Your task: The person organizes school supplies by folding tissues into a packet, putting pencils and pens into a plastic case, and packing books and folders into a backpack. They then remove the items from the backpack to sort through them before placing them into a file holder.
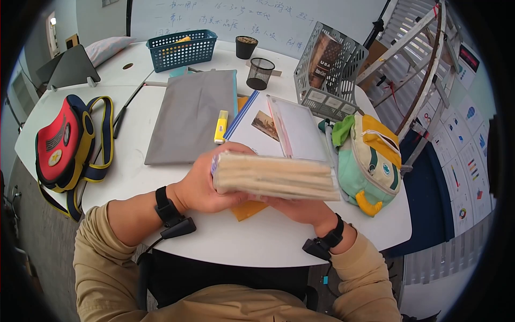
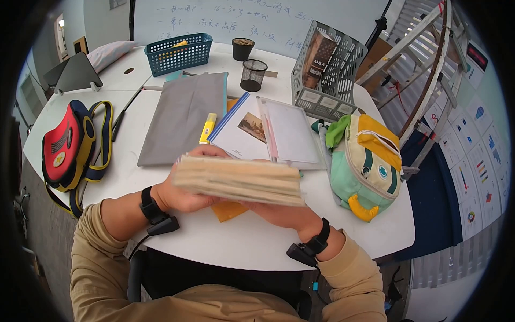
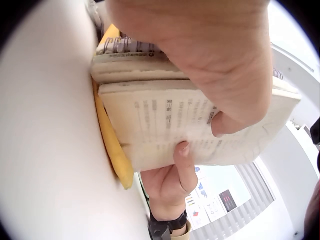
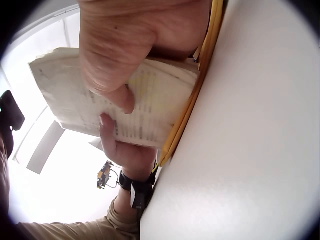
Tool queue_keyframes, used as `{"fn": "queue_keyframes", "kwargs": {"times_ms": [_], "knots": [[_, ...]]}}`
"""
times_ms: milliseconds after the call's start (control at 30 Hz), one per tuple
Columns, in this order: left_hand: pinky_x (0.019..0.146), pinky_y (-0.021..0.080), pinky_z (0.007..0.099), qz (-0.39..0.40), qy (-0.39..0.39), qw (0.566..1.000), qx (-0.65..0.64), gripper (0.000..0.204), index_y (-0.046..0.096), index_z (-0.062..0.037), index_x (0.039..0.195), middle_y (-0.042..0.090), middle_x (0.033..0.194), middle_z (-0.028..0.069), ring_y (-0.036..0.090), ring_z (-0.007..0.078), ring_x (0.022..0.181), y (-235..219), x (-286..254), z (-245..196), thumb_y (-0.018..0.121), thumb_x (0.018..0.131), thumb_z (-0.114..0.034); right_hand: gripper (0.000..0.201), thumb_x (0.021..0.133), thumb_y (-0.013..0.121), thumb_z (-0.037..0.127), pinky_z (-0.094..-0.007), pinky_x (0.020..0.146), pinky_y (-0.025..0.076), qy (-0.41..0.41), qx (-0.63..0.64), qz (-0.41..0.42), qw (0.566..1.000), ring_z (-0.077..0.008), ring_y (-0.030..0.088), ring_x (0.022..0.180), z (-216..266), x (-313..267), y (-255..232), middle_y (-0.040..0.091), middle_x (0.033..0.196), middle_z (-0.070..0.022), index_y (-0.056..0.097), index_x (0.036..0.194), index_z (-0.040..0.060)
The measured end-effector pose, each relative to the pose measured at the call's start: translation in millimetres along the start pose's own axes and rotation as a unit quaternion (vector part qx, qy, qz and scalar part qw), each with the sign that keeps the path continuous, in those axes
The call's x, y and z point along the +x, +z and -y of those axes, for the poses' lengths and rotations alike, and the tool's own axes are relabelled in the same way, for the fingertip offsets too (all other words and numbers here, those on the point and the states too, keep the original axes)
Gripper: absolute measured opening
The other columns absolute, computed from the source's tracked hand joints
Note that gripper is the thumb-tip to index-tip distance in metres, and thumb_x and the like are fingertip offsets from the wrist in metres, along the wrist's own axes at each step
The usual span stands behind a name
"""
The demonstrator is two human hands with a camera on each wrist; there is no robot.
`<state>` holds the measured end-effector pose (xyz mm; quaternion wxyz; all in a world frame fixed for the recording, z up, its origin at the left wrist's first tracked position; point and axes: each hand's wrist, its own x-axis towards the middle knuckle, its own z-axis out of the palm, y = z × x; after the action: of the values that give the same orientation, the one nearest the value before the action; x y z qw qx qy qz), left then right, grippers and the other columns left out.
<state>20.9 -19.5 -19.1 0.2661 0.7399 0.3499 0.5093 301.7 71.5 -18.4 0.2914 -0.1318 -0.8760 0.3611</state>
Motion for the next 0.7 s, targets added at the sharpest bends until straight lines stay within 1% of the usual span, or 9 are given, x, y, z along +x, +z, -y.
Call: {"fn": "queue_keyframes", "kwargs": {"times_ms": [33,133,200,233,333,400,433,500,700], "knots": [[0.116,0.056,0.0382,-0.01,-0.003,0.999,0.034,0.076,0.059,-0.0025,0.152,0.074,0.14,0.0127,0.072,0.0217,0.129,-0.6,-0.5,-1.0,0.098,0.088,-0.015,0.057,0.103,0.087,0.01,-0.039,0.118,0.052,0.025,0.009,-0.007,1.0,-0.0246,0.064,0.138,2.8,-1.6,1.2,0.068,0.151,-0.0113,0.063,0.155,0.0018],[0.117,0.055,0.0395,-0.104,-0.062,0.991,-0.049,0.076,0.057,-0.0019,0.155,0.072,0.143,0.014,0.07,0.0217,0.135,7.9,-0.1,-1.4,0.097,0.092,-0.013,0.05,0.108,0.083,0.016,-0.0396,0.118,0.052,0.077,0.075,-0.043,0.993,-0.0248,0.066,0.138,2.5,-1.5,0.9,0.073,0.148,-0.0126,0.066,0.153,0.0005],[0.118,0.055,0.0396,-0.141,-0.038,0.985,-0.091,0.076,0.056,-0.0013,0.156,0.071,0.146,0.0144,0.069,0.0222,0.137,13.4,2.2,3.6,0.096,0.092,-0.013,0.049,0.11,0.081,0.017,-0.039,0.118,0.052,0.115,0.148,-0.06,0.98,-0.0238,0.066,0.138,4.5,1.0,1.9,0.073,0.149,-0.0124,0.066,0.153,0.0004],[0.118,0.055,0.0397,-0.158,-0.027,0.981,-0.112,0.076,0.056,-0.001,0.156,0.071,0.147,0.0145,0.068,0.0224,0.138,15.1,2.8,5.2,0.096,0.093,-0.013,0.049,0.111,0.08,0.018,-0.0386,0.118,0.051,0.11,0.147,-0.057,0.981,-0.0231,0.066,0.138,5.1,0.3,2.6,0.073,0.149,-0.0121,0.066,0.154,0.0004],[0.117,0.055,0.0397,-0.128,-0.003,0.987,-0.094,0.08,0.053,-0.0003,0.159,0.069,0.15,0.015,0.067,0.0226,0.139,14.6,1.8,3.7,0.096,0.093,-0.013,0.047,0.112,0.079,0.017,-0.0377,0.118,0.051,0.093,0.156,-0.056,0.982,-0.0214,0.066,0.137,6.6,-2.4,5.9,0.073,0.149,-0.0111,0.065,0.154,0.0005],[0.117,0.054,0.0399,-0.084,-0.026,0.994,-0.062,0.082,0.052,-0.0007,0.161,0.068,0.151,0.0148,0.066,0.0227,0.139,12.0,0.6,0.3,0.095,0.092,-0.012,0.046,0.11,0.08,0.014,-0.0376,0.117,0.052,0.079,0.176,-0.064,0.979,-0.0206,0.066,0.136,8.3,-2.1,10.4,0.073,0.148,-0.01,0.066,0.153,0.0005],[0.117,0.054,0.04,-0.062,-0.039,0.996,-0.046,0.083,0.051,-0.0009,0.162,0.068,0.151,0.0147,0.066,0.0227,0.139,11.2,-0.2,-0.6,0.094,0.092,-0.012,0.046,0.11,0.08,0.014,-0.0376,0.118,0.051,0.079,0.168,-0.047,0.981,-0.0203,0.066,0.136,6.2,-2.3,9.8,0.073,0.148,-0.0097,0.066,0.153,0.001],[0.118,0.054,0.0402,-0.063,-0.037,0.997,-0.026,0.084,0.051,-0.0014,0.163,0.067,0.152,0.0143,0.065,0.0228,0.139,12.1,0.2,1.1,0.094,0.091,-0.011,0.046,0.111,0.08,0.014,-0.0375,0.118,0.051,0.076,0.153,-0.013,0.985,-0.0196,0.066,0.137,0.6,-2.1,6.8,0.074,0.149,-0.0091,0.067,0.153,0.002],[0.119,0.052,0.0403,-0.064,-0.036,0.996,-0.049,0.087,0.05,-0.0026,0.164,0.066,0.153,0.0136,0.064,0.0225,0.141,11.1,3.1,1.0,0.095,0.09,-0.011,0.045,0.113,0.077,0.016,-0.0374,0.119,0.051,0.105,0.15,0.0,0.983,-0.02,0.066,0.139,5.0,-2.5,5.4,0.073,0.151,-0.009,0.067,0.155,0.0037]]}}
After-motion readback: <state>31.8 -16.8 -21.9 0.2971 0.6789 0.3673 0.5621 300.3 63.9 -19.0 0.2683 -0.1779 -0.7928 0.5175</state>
